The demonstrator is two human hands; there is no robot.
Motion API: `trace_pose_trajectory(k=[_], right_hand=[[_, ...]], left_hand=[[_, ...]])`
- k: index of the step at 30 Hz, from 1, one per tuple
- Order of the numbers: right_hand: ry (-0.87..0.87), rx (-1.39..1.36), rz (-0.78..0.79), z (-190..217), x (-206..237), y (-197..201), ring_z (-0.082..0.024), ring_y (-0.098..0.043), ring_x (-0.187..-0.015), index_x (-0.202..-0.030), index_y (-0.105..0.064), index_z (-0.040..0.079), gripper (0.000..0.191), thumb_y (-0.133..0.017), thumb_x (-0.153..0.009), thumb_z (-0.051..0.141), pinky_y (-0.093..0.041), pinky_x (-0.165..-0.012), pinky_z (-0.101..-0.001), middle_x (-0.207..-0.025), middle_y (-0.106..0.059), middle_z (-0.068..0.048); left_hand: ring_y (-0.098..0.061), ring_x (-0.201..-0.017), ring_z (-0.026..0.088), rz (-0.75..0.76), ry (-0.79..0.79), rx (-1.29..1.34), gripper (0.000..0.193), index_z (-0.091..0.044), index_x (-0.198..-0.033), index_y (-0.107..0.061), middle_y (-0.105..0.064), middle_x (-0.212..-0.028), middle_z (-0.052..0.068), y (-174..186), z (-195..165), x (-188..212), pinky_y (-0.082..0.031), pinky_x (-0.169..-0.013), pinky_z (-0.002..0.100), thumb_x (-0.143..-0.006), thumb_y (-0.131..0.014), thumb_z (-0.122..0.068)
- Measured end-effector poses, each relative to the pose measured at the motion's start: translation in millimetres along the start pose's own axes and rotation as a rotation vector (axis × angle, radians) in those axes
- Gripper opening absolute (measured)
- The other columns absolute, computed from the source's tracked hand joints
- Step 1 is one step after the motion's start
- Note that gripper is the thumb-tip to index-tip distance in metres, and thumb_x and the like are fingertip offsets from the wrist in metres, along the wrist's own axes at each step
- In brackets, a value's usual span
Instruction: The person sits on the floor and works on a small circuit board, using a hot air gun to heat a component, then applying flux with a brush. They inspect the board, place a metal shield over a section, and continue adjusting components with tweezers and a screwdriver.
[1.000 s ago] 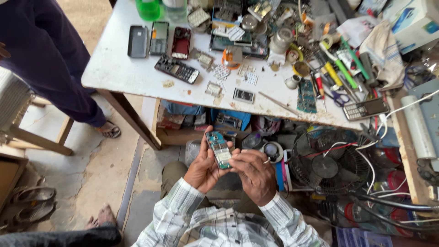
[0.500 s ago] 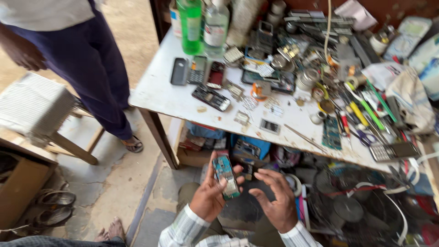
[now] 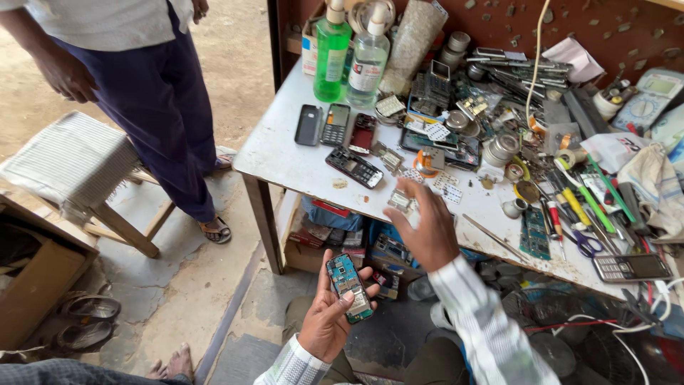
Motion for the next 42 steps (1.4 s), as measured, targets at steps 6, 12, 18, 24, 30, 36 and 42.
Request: trace_pose_trajectory(k=[6,12,18,24,30,36,42], right_hand=[[-0.022,0.126,0.219,13.3,-72.6,-46.7,-0.036,-0.065,-0.114,-0.147,-0.04,0.011,0.084,-0.085,-0.08,0.035,-0.047,-0.1,-0.0517,-0.128,-0.068,-0.015],[-0.167,0.174,0.31,-0.9,-79.8,-60.9,-0.036,-0.066,-0.113,-0.148,-0.039,0.013,0.084,-0.083,-0.08,0.036,-0.047,-0.102,-0.0515,-0.131,-0.068,-0.014],[-0.25,0.025,0.302,-3.0,-74.6,-59.8,-0.032,-0.067,-0.118,-0.147,-0.042,0.013,0.077,-0.079,-0.083,0.034,-0.053,-0.101,-0.0445,-0.13,-0.069,-0.017],[-0.462,-0.47,0.318,-21.8,-74.0,-41.1,-0.02,-0.068,-0.102,-0.146,-0.047,0.012,0.072,-0.08,-0.085,0.032,-0.05,-0.079,-0.0321,-0.12,-0.075,-0.017],[-0.817,-1.119,0.444,-37.7,-65.4,-4.6,-0.018,-0.071,-0.093,-0.139,-0.052,0.013,0.062,-0.073,-0.085,0.033,-0.047,-0.063,-0.0261,-0.114,-0.075,-0.014],[-0.84,-1.27,0.495,-43.1,-56.5,9.7,-0.017,-0.069,-0.094,-0.137,-0.054,0.011,0.06,-0.072,-0.086,0.036,-0.048,-0.061,-0.0248,-0.114,-0.074,-0.017],[-0.872,-1.344,0.522,-55.7,-47.2,16.6,-0.018,-0.07,-0.092,-0.131,-0.063,0.01,0.054,-0.073,-0.086,0.036,-0.049,-0.062,-0.0231,-0.115,-0.074,-0.018]], left_hand=[[-0.067,-0.117,0.034,0.01,-0.089,0.004,0.101,-0.035,-0.163,0.001,-0.055,-0.144,0.023,6.7,-40.0,15.0,-0.059,-0.089,0.046,-0.09,-0.063,-0.003],[-0.067,-0.114,0.032,-0.06,-0.115,-0.029,0.102,-0.036,-0.163,0.001,-0.054,-0.143,0.022,10.4,-58.1,16.8,-0.06,-0.087,0.046,-0.089,-0.061,-0.002],[-0.068,-0.112,0.03,-0.068,-0.138,-0.004,0.102,-0.037,-0.162,0.001,-0.055,-0.14,0.022,6.9,-63.6,25.1,-0.061,-0.089,0.048,-0.089,-0.06,-0.001],[-0.068,-0.111,0.032,-0.048,-0.161,0.04,0.102,-0.037,-0.162,0.001,-0.054,-0.139,0.023,5.8,-60.8,28.3,-0.061,-0.092,0.051,-0.089,-0.059,0.001],[-0.067,-0.113,0.033,0.008,-0.156,0.074,0.101,-0.038,-0.162,0.0,-0.053,-0.14,0.024,-2.1,-50.5,29.3,-0.061,-0.093,0.051,-0.09,-0.057,0.002],[-0.067,-0.115,0.033,0.028,-0.148,0.064,0.099,-0.041,-0.162,0.0,-0.053,-0.141,0.023,-8.4,-43.7,31.9,-0.06,-0.095,0.051,-0.09,-0.056,0.001],[-0.066,-0.116,0.033,0.032,-0.154,0.055,0.099,-0.041,-0.161,0.0,-0.053,-0.141,0.023,-10.0,-36.5,32.2,-0.059,-0.093,0.051,-0.091,-0.055,0.001]])
Point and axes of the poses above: each hand's wrist, its own x-axis away from the middle knuckle, its own y-axis out of the back of the hand, z = x × y, the point moved 1 cm from there along -x, towards the middle knuckle
